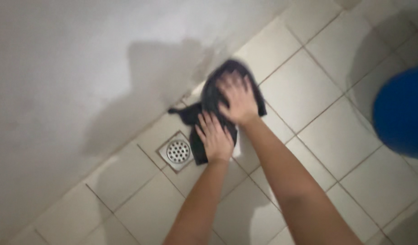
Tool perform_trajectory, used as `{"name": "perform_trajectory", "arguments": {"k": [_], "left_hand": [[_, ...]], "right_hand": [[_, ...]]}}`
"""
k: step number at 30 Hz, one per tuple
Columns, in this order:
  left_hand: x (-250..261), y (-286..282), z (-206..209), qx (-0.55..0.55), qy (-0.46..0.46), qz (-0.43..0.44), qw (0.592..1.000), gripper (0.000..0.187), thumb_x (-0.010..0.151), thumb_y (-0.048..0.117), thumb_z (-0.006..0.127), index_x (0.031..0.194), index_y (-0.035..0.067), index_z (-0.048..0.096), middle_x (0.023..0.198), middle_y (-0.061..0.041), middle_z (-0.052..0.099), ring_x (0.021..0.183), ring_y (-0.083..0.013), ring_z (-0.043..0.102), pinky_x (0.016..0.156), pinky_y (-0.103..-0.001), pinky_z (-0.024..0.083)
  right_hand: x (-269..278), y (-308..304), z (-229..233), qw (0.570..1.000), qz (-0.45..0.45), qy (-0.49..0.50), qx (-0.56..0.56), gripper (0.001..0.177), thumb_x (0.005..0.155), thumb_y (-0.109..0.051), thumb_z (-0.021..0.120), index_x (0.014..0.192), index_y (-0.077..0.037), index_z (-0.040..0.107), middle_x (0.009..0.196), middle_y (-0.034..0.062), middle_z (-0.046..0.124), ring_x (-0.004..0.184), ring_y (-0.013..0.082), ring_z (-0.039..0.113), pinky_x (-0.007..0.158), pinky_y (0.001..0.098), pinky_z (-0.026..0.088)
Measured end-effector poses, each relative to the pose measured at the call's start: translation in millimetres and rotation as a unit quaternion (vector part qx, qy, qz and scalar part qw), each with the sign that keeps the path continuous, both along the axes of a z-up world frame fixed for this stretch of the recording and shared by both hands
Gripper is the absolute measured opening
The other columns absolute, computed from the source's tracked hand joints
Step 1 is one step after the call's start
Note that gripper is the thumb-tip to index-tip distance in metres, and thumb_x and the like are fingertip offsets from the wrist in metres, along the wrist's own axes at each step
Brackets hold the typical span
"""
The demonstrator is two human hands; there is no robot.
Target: The person uses a dark cloth to scrub the tiled floor in a bathroom, moving around the toilet and a bucket, and then picks up the cloth to wring it out over a basin.
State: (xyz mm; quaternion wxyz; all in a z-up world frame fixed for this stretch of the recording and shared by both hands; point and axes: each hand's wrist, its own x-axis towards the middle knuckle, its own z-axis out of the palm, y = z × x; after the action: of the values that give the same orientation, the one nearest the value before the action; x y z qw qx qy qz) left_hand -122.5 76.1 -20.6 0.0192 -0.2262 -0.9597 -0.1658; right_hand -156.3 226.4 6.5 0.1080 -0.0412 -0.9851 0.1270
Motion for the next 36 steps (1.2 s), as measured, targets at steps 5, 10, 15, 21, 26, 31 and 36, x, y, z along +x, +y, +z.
{"name": "perform_trajectory", "arguments": {"k": [5, 10, 15, 21, 26, 31, 36], "left_hand": [[-9.1, 10.4, -8.4, 0.023, 0.016, 0.021, 0.999, 0.073, 0.096, 0.036, 0.052, 0.158, 0.003, 0.033, 0.167, -0.022, 0.021, 0.155, -0.0395, 0.015, 0.124, -0.061, 0.012], [-9.7, 10.5, 5.2, -0.002, -0.031, 0.013, 0.999, 0.078, 0.087, 0.036, 0.053, 0.153, -0.002, 0.036, 0.167, -0.022, 0.022, 0.156, -0.0403, 0.013, 0.124, -0.061, 0.011], [-11.0, 13.8, 1.3, -0.004, -0.029, 0.009, 1.0, 0.075, 0.091, 0.037, 0.052, 0.153, -0.001, 0.036, 0.166, -0.023, 0.021, 0.157, -0.0431, 0.012, 0.124, -0.065, 0.009], [-14.8, 21.7, -9.8, 0.018, 0.028, 0.027, 0.999, 0.077, 0.093, 0.037, 0.053, 0.159, 0.004, 0.033, 0.169, -0.023, 0.018, 0.157, -0.0438, 0.012, 0.123, -0.067, 0.01], [-16.0, 19.0, -0.9, 0.011, -0.007, 0.009, 1.0, 0.083, 0.087, 0.039, 0.057, 0.157, 0.0, 0.032, 0.168, -0.024, 0.017, 0.156, -0.0438, 0.01, 0.123, -0.066, 0.008], [14.6, -7.1, 8.9, -0.065, -0.029, -0.169, 0.983, 0.095, 0.08, 0.041, 0.064, 0.155, -0.008, 0.034, 0.168, -0.025, 0.02, 0.159, -0.0408, 0.01, 0.126, -0.061, 0.007], [103.7, -79.8, 7.5, -0.011, -0.093, -0.248, 0.964, 0.092, 0.073, 0.045, 0.068, 0.147, -0.004, 0.044, 0.164, -0.027, 0.022, 0.155, -0.0421, 0.011, 0.12, -0.07, 0.005]], "right_hand": [[-28.6, 7.7, -16.6, 0.98, -0.179, 0.078, -0.033, 0.059, 0.099, -0.028, 0.057, 0.154, -0.01, 0.044, 0.168, 0.0125, 0.035, 0.159, 0.0357, 0.022, 0.128, 0.0587, 0.009], [-14.5, 1.2, 1.1, 1.0, 0.009, 0.003, -0.006, 0.057, 0.089, -0.023, 0.06, 0.146, -0.018, 0.056, 0.164, 0.0067, 0.041, 0.156, 0.0328, 0.024, 0.126, 0.0595, 0.009], [-21.5, 3.5, -0.2, 1.0, -0.011, 0.02, -0.014, 0.058, 0.097, -0.032, 0.058, 0.151, -0.014, 0.051, 0.163, 0.01, 0.038, 0.156, 0.0321, 0.024, 0.128, 0.059, 0.009], [-41.0, 3.9, -15.1, 0.974, -0.219, 0.05, 0.003, 0.072, 0.103, -0.041, 0.054, 0.162, -0.006, 0.034, 0.17, 0.0137, 0.025, 0.157, 0.0345, 0.018, 0.126, 0.0587, 0.006], [-23.3, 1.9, -10.3, 0.991, -0.132, 0.005, 0.024, 0.07, 0.101, -0.041, 0.055, 0.163, -0.014, 0.034, 0.17, 0.0135, 0.023, 0.156, 0.0362, 0.019, 0.125, 0.0576, 0.008], [57.6, -34.3, -10.6, 0.964, -0.267, 0.02, -0.012, 0.065, 0.102, -0.037, 0.052, 0.162, -0.016, 0.036, 0.169, 0.0124, 0.027, 0.156, 0.0362, 0.023, 0.126, 0.057, 0.012], [176.6, -98.9, -22.5, 0.952, -0.306, -0.02, 0.017, 0.066, 0.102, -0.033, 0.051, 0.162, -0.01, 0.036, 0.17, 0.0164, 0.027, 0.156, 0.0387, 0.023, 0.126, 0.0595, 0.015]]}}
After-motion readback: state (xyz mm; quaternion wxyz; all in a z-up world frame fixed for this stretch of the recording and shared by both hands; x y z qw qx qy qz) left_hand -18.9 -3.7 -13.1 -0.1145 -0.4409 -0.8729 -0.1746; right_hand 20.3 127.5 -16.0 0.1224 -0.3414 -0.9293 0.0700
